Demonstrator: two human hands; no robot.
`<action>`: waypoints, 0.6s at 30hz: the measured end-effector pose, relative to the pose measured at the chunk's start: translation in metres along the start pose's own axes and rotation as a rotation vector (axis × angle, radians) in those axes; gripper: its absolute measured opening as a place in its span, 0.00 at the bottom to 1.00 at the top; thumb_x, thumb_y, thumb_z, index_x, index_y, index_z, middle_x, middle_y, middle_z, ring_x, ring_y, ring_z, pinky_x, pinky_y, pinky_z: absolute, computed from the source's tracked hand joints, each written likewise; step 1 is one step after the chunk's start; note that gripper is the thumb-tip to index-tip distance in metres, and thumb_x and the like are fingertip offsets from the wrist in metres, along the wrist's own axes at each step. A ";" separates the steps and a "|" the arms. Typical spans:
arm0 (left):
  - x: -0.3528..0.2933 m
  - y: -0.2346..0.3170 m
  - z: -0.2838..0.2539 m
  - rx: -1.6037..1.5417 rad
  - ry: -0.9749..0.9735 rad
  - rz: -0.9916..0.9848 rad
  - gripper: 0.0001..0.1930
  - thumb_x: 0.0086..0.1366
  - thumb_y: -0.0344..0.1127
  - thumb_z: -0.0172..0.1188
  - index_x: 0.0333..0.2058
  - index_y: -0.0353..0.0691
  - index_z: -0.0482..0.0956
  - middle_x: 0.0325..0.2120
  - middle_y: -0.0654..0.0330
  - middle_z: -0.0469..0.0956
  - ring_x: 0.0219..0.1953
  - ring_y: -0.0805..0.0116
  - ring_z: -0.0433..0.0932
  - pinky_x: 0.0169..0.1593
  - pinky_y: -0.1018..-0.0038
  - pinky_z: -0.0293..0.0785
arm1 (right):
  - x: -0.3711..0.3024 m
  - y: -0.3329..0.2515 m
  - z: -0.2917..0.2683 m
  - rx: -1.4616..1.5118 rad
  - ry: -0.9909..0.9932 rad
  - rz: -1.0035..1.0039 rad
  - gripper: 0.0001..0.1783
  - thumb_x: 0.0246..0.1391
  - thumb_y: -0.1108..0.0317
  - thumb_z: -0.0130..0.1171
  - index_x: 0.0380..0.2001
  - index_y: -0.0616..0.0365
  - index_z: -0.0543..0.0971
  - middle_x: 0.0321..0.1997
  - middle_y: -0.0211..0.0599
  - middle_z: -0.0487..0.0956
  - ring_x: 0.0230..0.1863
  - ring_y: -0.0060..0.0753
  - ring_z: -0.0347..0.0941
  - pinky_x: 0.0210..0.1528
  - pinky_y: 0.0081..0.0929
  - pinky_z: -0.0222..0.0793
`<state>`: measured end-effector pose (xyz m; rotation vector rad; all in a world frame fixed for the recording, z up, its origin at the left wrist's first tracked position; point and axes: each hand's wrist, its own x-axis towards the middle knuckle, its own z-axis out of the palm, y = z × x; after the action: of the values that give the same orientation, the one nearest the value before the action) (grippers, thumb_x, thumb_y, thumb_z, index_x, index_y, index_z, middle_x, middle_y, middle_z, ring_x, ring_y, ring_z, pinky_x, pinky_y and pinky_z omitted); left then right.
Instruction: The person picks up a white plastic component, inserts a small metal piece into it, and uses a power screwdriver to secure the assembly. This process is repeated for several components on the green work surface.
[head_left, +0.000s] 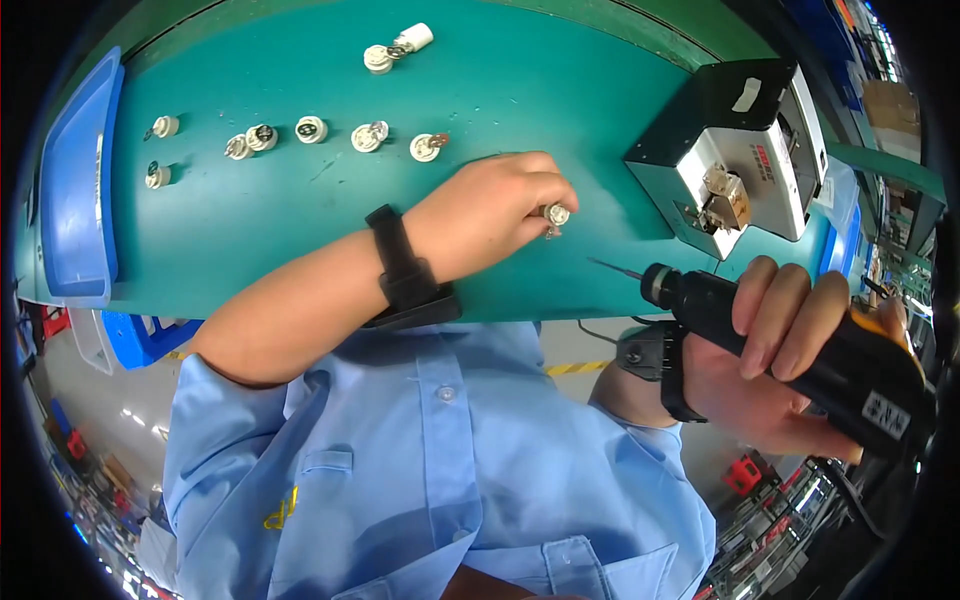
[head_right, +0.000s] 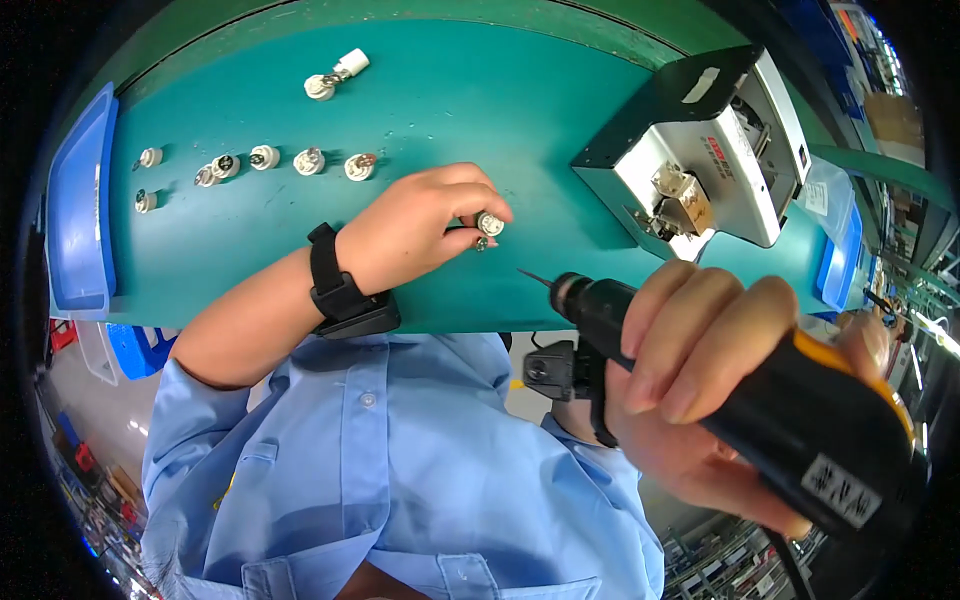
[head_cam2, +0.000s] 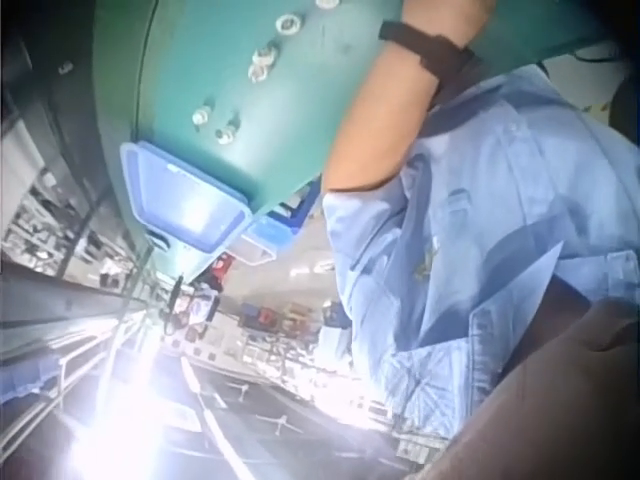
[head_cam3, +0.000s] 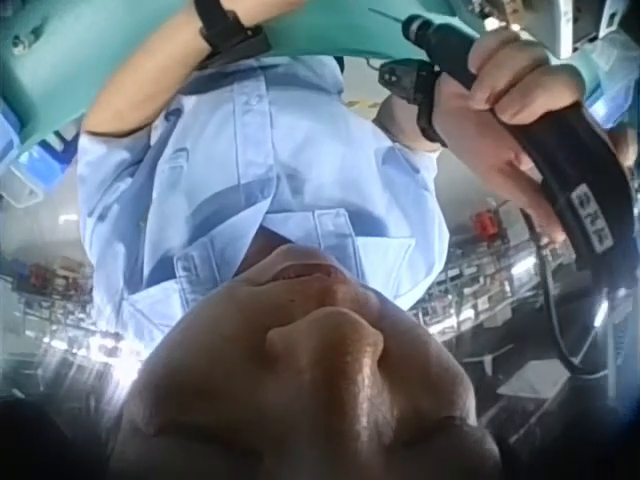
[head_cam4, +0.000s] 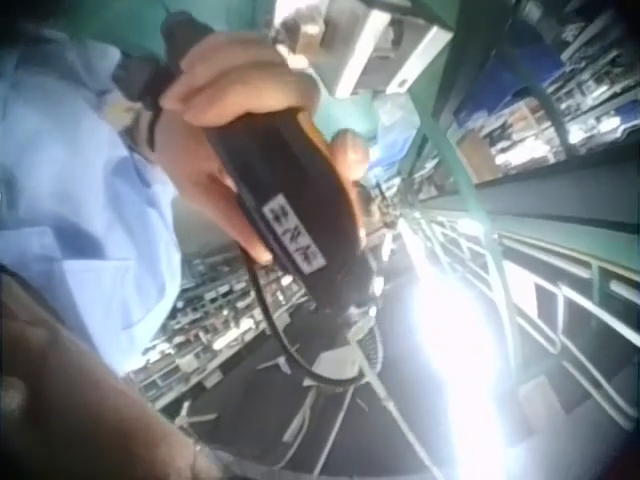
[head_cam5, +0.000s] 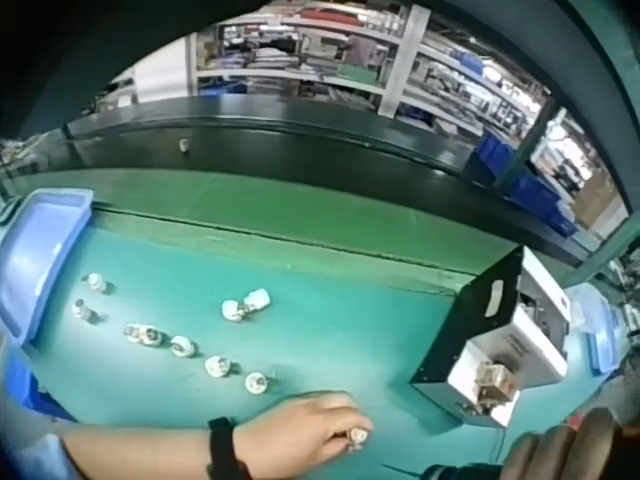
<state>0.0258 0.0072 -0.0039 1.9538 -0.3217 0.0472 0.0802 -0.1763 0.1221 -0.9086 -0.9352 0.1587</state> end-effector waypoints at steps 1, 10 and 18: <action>0.000 0.001 0.000 -0.006 0.005 -0.031 0.11 0.52 0.23 0.60 0.36 0.38 0.78 0.32 0.56 0.77 0.37 0.55 0.77 0.40 0.64 0.74 | 0.001 0.003 0.002 -0.005 -0.050 -0.073 0.48 0.52 0.32 0.52 0.62 0.60 0.57 0.26 0.29 0.67 0.21 0.21 0.63 0.26 0.22 0.53; 0.001 0.001 0.003 -0.067 0.003 -0.057 0.12 0.51 0.21 0.60 0.37 0.36 0.79 0.32 0.55 0.77 0.34 0.55 0.78 0.38 0.64 0.75 | -0.003 0.030 -0.005 -0.049 -0.086 -0.027 0.52 0.49 0.26 0.50 0.61 0.61 0.58 0.27 0.34 0.69 0.21 0.25 0.64 0.28 0.24 0.58; 0.001 0.001 0.003 -0.056 0.018 -0.058 0.11 0.52 0.22 0.61 0.36 0.36 0.79 0.31 0.55 0.77 0.34 0.55 0.77 0.38 0.64 0.74 | 0.004 0.041 -0.011 0.003 -0.159 -0.010 0.52 0.46 0.24 0.50 0.56 0.61 0.59 0.26 0.36 0.69 0.21 0.27 0.65 0.27 0.24 0.60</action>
<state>0.0264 0.0045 -0.0042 1.9048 -0.2510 0.0179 0.1017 -0.1555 0.0921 -0.8978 -1.0865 0.2264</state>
